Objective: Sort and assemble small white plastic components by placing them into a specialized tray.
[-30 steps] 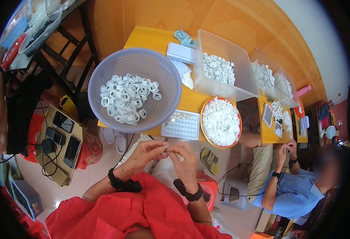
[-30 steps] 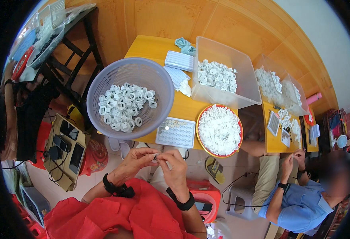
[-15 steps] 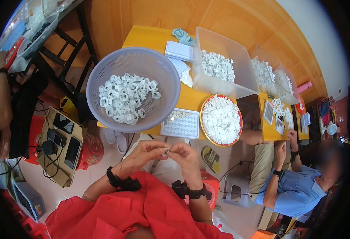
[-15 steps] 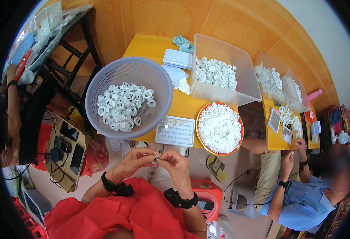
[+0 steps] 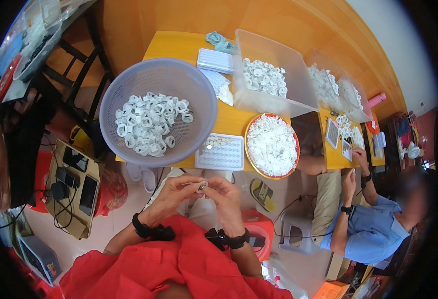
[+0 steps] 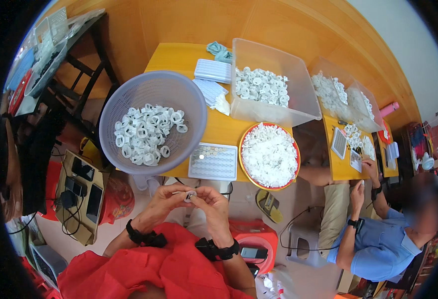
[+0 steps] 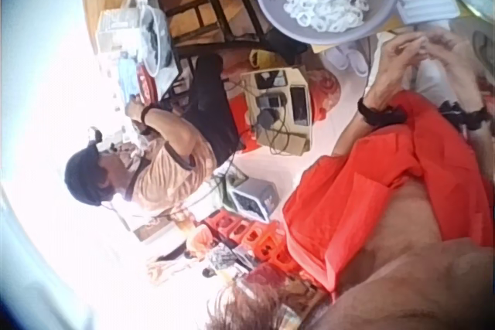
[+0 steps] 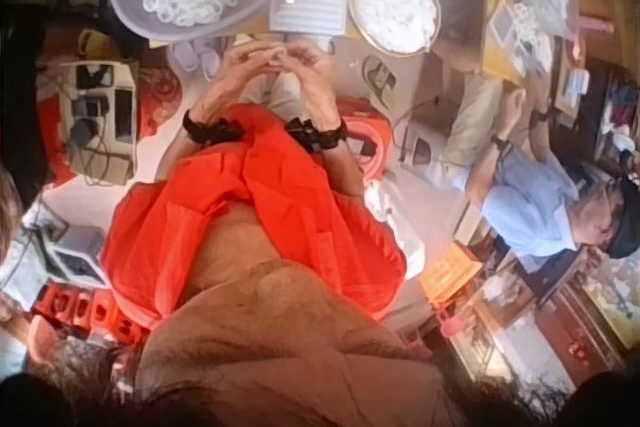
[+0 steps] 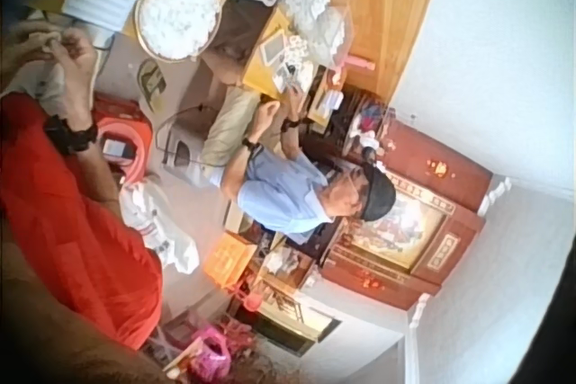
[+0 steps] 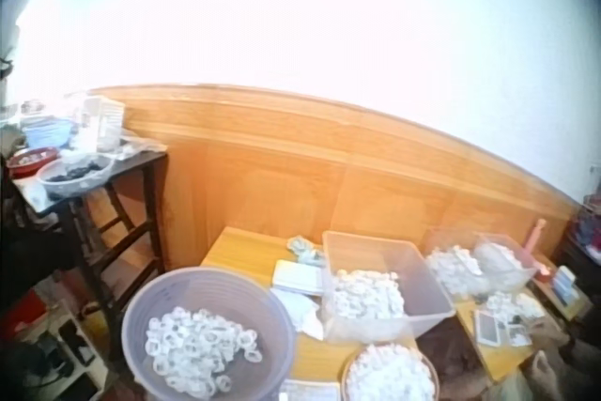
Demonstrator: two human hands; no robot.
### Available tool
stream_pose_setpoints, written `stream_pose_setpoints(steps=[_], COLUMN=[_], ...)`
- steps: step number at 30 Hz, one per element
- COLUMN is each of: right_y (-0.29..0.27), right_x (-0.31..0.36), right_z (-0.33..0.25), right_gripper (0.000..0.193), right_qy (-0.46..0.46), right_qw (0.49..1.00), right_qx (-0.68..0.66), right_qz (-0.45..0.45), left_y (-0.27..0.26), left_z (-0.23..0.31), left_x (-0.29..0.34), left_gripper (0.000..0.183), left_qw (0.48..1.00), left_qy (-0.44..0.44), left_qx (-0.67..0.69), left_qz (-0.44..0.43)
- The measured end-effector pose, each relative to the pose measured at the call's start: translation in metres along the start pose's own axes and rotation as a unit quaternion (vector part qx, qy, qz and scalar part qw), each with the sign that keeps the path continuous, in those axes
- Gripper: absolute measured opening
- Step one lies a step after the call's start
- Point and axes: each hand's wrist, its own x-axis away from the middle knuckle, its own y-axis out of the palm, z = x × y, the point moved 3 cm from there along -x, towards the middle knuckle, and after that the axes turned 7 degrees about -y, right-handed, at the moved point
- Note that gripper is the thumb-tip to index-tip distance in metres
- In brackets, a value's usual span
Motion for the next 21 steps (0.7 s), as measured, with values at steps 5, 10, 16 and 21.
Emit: stream_pose_setpoints(steps=[5, 10, 16, 21], right_y=[0.002, 0.004, 0.006, 0.008], right_x=[0.003, 0.006, 0.003, 0.003], right_z=[-0.001, -0.002, -0.01, -0.011], right_gripper=[0.015, 0.012, 0.011, 0.011], right_qy=[-0.006, 0.013, 0.019, 0.025], right_qw=[1.0, 0.999, 0.993, 0.989], right_qx=[0.027, 0.039, 0.105, 0.113], right_qz=[-0.012, -0.028, -0.057, -0.095], left_y=[0.002, -0.002, -0.001, -0.01], left_z=[0.006, -0.001, 0.003, 0.0], left_x=[0.005, 0.006, 0.007, 0.007], left_gripper=[0.021, 0.021, 0.021, 0.02], left_qw=[0.999, 0.998, 1.0, 0.998], left_qy=[0.013, 0.032, -0.003, -0.007], left_qx=[-0.051, -0.052, -0.002, 0.003], left_qz=[0.013, -0.005, -0.005, -0.065])
